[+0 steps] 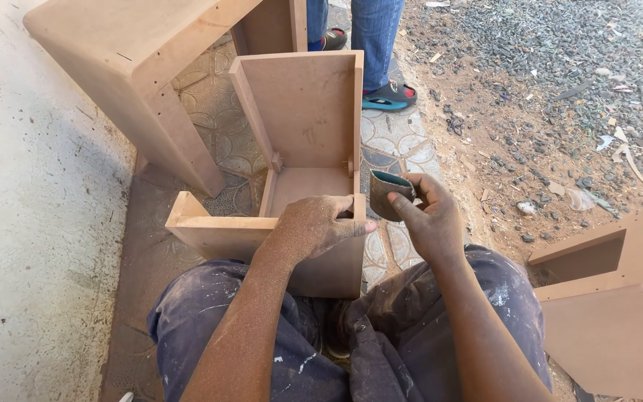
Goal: Sanding the edges and corners of a wooden frame using sandpaper to prepare it for finishing.
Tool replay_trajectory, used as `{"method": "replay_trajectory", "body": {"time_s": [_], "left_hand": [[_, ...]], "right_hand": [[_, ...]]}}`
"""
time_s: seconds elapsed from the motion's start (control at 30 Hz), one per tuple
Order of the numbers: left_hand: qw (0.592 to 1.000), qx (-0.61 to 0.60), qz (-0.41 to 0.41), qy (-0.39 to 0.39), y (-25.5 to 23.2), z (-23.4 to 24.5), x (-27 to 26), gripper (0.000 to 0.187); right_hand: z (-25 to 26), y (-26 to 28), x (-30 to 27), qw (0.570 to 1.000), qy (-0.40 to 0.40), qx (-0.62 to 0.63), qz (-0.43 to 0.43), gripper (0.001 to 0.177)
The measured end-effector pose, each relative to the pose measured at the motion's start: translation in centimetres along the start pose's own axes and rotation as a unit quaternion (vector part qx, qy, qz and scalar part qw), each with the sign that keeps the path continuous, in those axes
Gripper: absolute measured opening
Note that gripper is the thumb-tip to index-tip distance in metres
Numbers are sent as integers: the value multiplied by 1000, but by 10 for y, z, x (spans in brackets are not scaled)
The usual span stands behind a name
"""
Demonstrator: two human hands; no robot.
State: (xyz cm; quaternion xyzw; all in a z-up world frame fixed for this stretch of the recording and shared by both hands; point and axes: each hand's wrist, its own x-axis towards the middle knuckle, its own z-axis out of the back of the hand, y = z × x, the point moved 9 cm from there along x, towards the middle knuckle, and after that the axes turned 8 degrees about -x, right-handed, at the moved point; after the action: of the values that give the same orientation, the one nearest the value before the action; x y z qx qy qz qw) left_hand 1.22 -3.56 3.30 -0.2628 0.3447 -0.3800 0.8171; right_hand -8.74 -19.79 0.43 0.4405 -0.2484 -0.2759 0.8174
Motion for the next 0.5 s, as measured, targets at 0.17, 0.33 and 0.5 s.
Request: {"method": "replay_trajectory", "body": {"time_s": [0.17, 0.33, 0.5], "left_hand": [[1000, 26, 0, 4, 12, -4, 12, 78], [1000, 19, 14, 3, 2, -1, 9, 75], [999, 30, 14, 2, 5, -1, 10, 73]], "right_hand": [[-20, 10, -9, 993, 49, -100, -37, 23], [-20, 23, -12, 994, 47, -88, -41, 21], [-23, 23, -10, 992, 41, -103, -51, 26]]}}
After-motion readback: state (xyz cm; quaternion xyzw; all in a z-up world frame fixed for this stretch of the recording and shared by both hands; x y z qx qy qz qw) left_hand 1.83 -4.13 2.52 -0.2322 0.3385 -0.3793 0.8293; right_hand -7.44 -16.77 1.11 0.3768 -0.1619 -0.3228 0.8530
